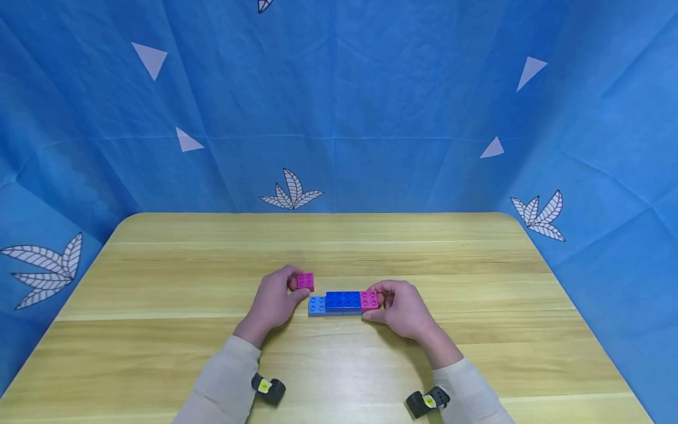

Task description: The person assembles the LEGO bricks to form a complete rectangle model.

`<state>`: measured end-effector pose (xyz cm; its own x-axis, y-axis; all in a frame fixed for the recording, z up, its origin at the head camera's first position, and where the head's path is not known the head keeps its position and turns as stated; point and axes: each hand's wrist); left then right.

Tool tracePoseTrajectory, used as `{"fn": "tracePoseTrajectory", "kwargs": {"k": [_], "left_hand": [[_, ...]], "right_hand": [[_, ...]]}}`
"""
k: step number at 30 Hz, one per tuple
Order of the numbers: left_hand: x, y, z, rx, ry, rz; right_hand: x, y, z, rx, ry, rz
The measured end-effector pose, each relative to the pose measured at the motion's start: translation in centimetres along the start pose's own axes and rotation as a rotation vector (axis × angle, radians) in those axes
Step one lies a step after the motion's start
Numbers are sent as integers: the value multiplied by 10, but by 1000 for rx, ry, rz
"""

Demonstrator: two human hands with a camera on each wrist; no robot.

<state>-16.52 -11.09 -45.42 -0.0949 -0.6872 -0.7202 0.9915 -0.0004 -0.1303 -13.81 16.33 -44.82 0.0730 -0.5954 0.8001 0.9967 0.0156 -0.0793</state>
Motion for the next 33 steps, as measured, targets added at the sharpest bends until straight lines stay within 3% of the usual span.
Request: {"fn": "tracePoseTrajectory", "kwargs": {"k": [5, 13, 33], "left_hand": [[-1, 2, 3, 3, 52, 42], [-11, 10, 11, 21, 132, 56], [-20, 21, 13, 82, 116, -44]], "right_hand": [[1, 0, 1, 2, -7, -1], [1, 0, 1, 3, -12, -10], [2, 0, 1, 1, -12, -4]]}}
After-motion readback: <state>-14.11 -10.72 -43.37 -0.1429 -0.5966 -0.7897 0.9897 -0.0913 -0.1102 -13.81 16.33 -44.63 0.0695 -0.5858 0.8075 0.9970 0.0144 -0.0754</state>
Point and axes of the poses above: each hand's wrist, its own y-axis away from the middle knuckle, its own z-axis out of the back of the hand, x = y × z, and after that the axes turned 11 degrees about -x, right-handed
